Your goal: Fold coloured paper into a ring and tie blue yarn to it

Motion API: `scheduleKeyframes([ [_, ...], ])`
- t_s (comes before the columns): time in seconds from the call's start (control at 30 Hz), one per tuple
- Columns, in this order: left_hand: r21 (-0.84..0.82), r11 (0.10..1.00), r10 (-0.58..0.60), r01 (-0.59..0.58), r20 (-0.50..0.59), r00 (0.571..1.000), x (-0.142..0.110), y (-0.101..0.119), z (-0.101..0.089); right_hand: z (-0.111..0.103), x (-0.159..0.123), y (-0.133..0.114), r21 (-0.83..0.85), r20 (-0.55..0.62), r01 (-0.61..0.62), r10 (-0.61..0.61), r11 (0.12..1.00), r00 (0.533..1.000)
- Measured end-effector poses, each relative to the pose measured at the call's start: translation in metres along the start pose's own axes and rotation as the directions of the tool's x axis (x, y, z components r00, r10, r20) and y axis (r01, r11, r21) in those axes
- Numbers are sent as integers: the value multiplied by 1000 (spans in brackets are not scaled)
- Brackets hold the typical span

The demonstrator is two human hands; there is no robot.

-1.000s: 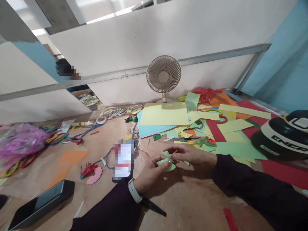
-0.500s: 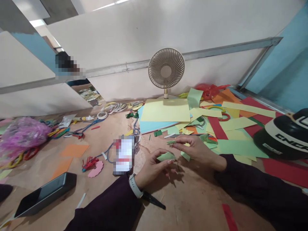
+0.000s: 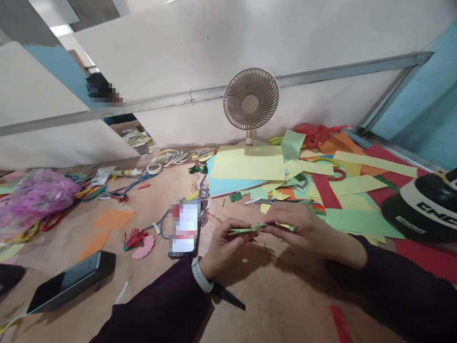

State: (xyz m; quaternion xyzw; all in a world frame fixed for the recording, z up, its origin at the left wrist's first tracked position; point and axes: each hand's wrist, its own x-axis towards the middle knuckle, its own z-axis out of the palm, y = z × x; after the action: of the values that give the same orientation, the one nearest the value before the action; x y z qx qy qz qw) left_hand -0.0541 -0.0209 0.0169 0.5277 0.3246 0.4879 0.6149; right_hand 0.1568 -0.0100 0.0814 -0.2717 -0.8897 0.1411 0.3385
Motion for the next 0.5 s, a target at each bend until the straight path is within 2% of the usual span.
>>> scheduleKeyframes([
  [0.23,31,1000,0,0,-18,1000,1,3,1,3,-3,-4,-132,4,41,-41,990,999],
  [0.5,21,1000,20,-20,6,1000,1,3,2,7,-3,-3,-181,-1,68,-69,981,998],
])
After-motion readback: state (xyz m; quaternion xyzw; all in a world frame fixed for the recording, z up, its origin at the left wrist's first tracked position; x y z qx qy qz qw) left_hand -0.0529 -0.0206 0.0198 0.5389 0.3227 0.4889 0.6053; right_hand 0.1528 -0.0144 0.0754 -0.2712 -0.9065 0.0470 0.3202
